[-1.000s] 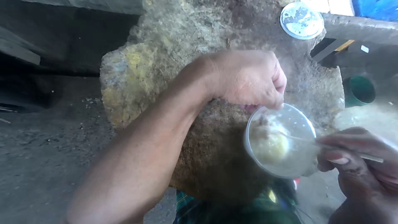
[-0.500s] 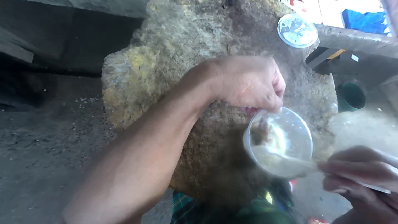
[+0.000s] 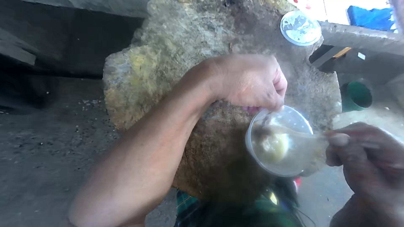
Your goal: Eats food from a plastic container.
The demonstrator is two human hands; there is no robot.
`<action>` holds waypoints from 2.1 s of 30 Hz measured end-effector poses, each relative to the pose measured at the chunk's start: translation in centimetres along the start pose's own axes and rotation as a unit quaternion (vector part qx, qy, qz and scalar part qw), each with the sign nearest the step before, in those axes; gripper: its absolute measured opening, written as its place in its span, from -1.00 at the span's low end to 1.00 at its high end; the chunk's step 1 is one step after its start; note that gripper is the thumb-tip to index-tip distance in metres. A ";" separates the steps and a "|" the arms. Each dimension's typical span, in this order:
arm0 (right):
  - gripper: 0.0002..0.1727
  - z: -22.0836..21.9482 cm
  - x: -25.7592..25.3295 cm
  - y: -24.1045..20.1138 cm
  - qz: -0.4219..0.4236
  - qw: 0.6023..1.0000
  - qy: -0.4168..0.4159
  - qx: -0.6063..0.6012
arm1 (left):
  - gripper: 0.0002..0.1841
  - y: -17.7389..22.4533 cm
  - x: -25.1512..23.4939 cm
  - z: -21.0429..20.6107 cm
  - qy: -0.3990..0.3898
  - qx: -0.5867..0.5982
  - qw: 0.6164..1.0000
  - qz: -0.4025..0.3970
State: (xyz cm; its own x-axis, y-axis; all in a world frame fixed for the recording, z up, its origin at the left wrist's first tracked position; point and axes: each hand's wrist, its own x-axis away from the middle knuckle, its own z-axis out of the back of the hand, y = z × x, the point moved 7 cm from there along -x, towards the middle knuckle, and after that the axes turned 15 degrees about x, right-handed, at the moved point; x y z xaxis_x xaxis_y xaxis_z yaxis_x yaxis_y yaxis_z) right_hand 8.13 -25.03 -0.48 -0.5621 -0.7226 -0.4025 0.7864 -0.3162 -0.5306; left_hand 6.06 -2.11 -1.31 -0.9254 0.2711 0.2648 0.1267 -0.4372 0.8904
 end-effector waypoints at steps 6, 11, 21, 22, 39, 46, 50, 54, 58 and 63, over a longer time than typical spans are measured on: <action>-0.70 0.0 0.3 -0.9 0.023 0.998 0.013 -0.055 | -0.82 0.0 0.0 0.1 0.003 0.000 1.000 0.004; -0.63 0.7 1.1 -4.2 0.104 0.985 0.040 0.129 | -0.81 0.0 -0.1 0.1 0.003 -0.013 1.000 0.007; -0.76 -1.1 1.5 -4.9 0.172 0.964 0.028 0.200 | -0.81 0.0 -0.1 0.0 0.000 -0.006 1.000 0.000; -0.75 -1.2 1.3 -4.9 0.168 0.965 0.022 0.200 | -0.80 0.0 -0.1 0.0 0.000 -0.008 1.000 -0.001; -0.79 1.5 0.0 -1.0 0.069 0.993 -0.067 -0.064 | -0.81 -0.1 -0.1 0.1 0.001 -0.003 1.000 0.002; -0.80 1.1 1.0 0.6 0.002 0.986 0.000 -0.168 | -0.79 0.0 0.0 0.0 -0.002 -0.016 1.000 0.000; -0.80 0.8 1.3 0.2 0.017 0.989 0.004 -0.149 | -0.82 0.0 0.1 0.2 0.006 -0.030 1.000 0.001; -0.81 0.3 1.3 -0.1 0.014 0.990 0.028 -0.134 | -0.85 0.1 0.2 0.0 0.004 -0.019 1.000 0.005; -0.80 1.1 1.2 -1.1 0.033 0.994 0.066 -0.084 | -0.86 0.1 0.0 -0.2 -0.003 -0.014 1.000 0.008; -0.81 1.6 1.5 -2.2 0.016 0.993 0.113 0.015 | -0.86 0.1 0.1 -0.1 0.001 -0.014 1.000 0.010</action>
State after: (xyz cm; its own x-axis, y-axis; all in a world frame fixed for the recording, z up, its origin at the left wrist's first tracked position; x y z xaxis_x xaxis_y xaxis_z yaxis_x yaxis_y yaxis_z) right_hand 5.98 -26.37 1.28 -0.5776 -0.5777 -0.5768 0.8098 -0.3165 -0.4939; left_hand 5.93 -2.23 -1.22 -0.9239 0.2599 0.2808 0.1347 -0.4659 0.8745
